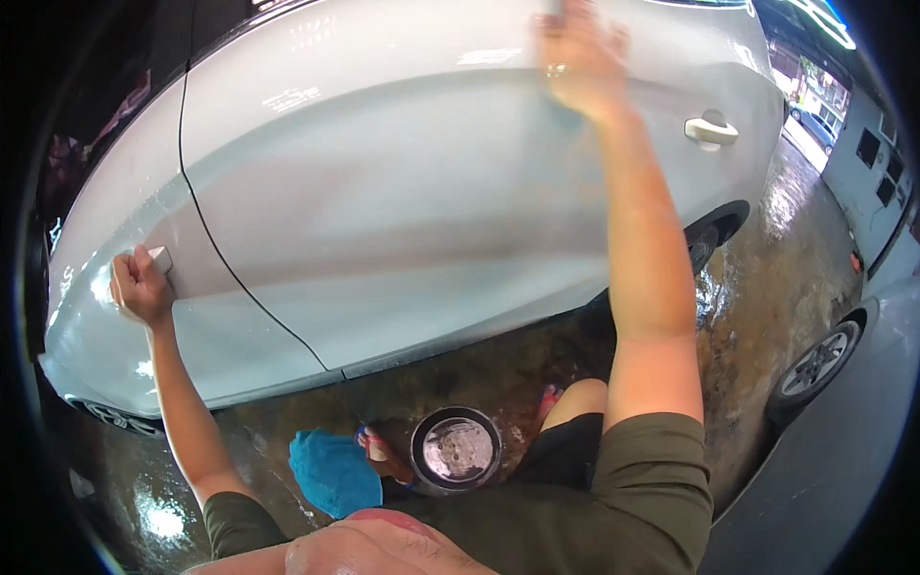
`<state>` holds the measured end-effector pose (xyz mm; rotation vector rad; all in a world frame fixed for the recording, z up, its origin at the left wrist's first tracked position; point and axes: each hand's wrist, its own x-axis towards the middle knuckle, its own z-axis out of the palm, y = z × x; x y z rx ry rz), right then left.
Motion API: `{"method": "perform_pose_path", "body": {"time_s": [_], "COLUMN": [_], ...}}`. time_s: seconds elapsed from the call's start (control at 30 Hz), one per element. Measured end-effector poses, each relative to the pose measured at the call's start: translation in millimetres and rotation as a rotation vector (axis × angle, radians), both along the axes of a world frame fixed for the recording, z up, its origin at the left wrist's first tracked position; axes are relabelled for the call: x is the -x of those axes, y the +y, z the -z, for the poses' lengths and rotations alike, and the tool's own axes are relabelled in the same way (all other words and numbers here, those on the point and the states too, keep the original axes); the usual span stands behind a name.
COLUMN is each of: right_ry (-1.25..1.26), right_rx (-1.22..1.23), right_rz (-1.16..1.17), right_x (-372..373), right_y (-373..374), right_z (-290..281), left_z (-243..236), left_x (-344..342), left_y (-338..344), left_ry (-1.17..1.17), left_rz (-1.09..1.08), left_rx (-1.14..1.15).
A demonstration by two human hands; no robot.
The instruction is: The person wet sands the car door panel using a sanding block dipped in a bucket of water and rubs the surface by hand.
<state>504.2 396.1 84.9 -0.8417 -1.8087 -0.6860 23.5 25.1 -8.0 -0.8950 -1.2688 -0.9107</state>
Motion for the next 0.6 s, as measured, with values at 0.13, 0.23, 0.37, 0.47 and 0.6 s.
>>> {"method": "perform_pose_path", "body": {"time_s": [0.13,0.23,0.37,0.47,0.6], "right_ry": [0.129,0.004,-0.116,0.135,-0.258], "right_rx": [-0.082,-0.109,0.032,-0.127,0.039], "right_rz": [0.019,-0.223,-0.265,0.099,0.567], "right_x": [18.5,145.0,104.0,-21.9,-10.7], "right_y": [20.6,-76.8,-82.0,11.2,2.0], "right_z": [5.5,9.5,5.3,18.9,19.0], "left_z": [-2.7,4.0,10.4,11.4,-2.6], "left_x": [-9.8,10.1,20.7,14.1,-10.0], "left_y": [16.3,-3.8,-20.6,0.5,8.1], "left_ry": [0.002,0.036,0.006,-0.06,-0.034], "left_rz": [-0.02,-0.055,-0.12,0.001,-0.055], "left_rx": [-0.026,0.036,0.071,-0.054,-0.006]}}
